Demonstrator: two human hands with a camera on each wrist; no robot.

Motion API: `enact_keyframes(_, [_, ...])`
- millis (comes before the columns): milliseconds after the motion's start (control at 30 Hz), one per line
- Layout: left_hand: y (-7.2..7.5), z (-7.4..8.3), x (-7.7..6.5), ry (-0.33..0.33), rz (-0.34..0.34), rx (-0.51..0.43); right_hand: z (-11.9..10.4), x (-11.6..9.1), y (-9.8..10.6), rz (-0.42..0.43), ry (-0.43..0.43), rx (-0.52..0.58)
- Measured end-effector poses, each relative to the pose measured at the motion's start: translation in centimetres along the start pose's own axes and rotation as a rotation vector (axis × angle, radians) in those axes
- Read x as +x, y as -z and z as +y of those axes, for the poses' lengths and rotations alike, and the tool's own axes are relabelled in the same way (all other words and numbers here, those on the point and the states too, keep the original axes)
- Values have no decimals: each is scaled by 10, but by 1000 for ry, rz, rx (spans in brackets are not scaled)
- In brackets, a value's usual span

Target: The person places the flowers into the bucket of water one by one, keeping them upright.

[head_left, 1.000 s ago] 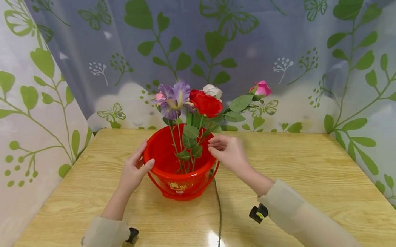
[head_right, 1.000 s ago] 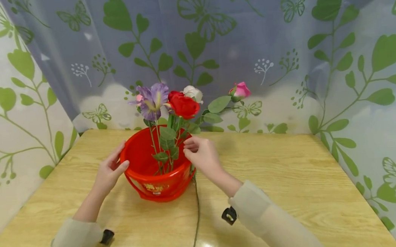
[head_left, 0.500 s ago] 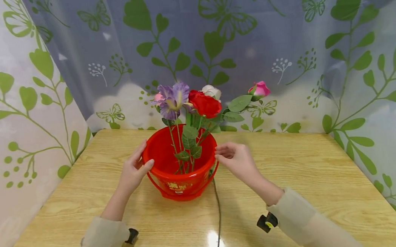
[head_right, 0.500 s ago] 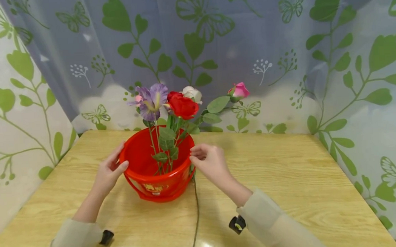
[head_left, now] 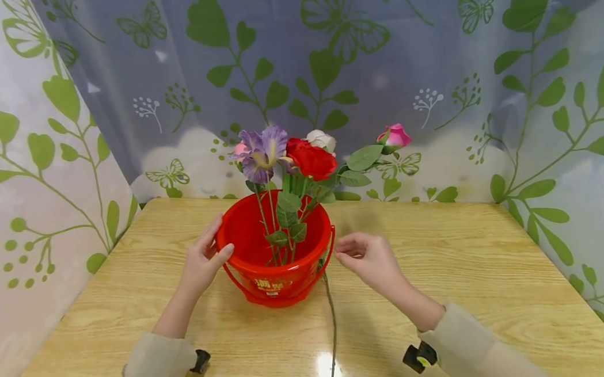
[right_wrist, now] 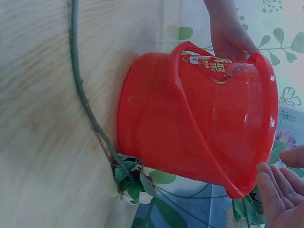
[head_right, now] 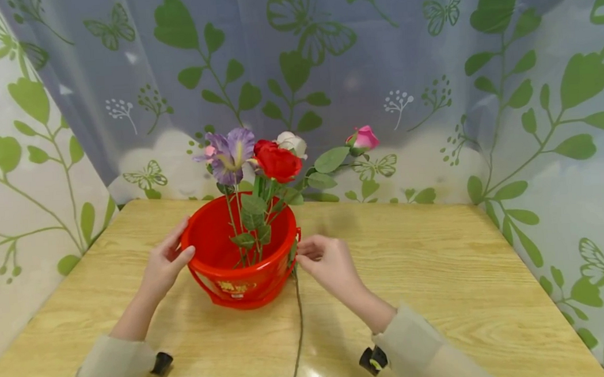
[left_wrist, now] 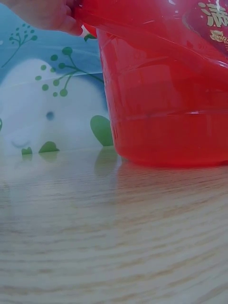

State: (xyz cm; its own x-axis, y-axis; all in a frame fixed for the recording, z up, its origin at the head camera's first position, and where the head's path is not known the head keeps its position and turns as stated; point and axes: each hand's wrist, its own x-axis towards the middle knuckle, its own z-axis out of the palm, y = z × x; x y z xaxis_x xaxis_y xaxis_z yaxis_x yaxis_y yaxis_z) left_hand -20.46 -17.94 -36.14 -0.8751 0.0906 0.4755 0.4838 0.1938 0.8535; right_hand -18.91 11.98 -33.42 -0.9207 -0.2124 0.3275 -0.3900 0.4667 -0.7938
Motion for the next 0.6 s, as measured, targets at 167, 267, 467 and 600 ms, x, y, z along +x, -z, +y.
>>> enact_keyframes(167, [2,-12,1,-1,-5,-10,7,-6,1,-25,-49,35])
enact_keyframes(267, [4,-22,2,2,-7,-18,13,-10,2,-43,-84,56])
enact_keyframes(467, [6,-28,3,1,-6,-27,23,-18,1,-86,-172,142])
enact_keyframes(600, [5,-27,3,9,-8,-18,31,-22,-1,-121,-222,178])
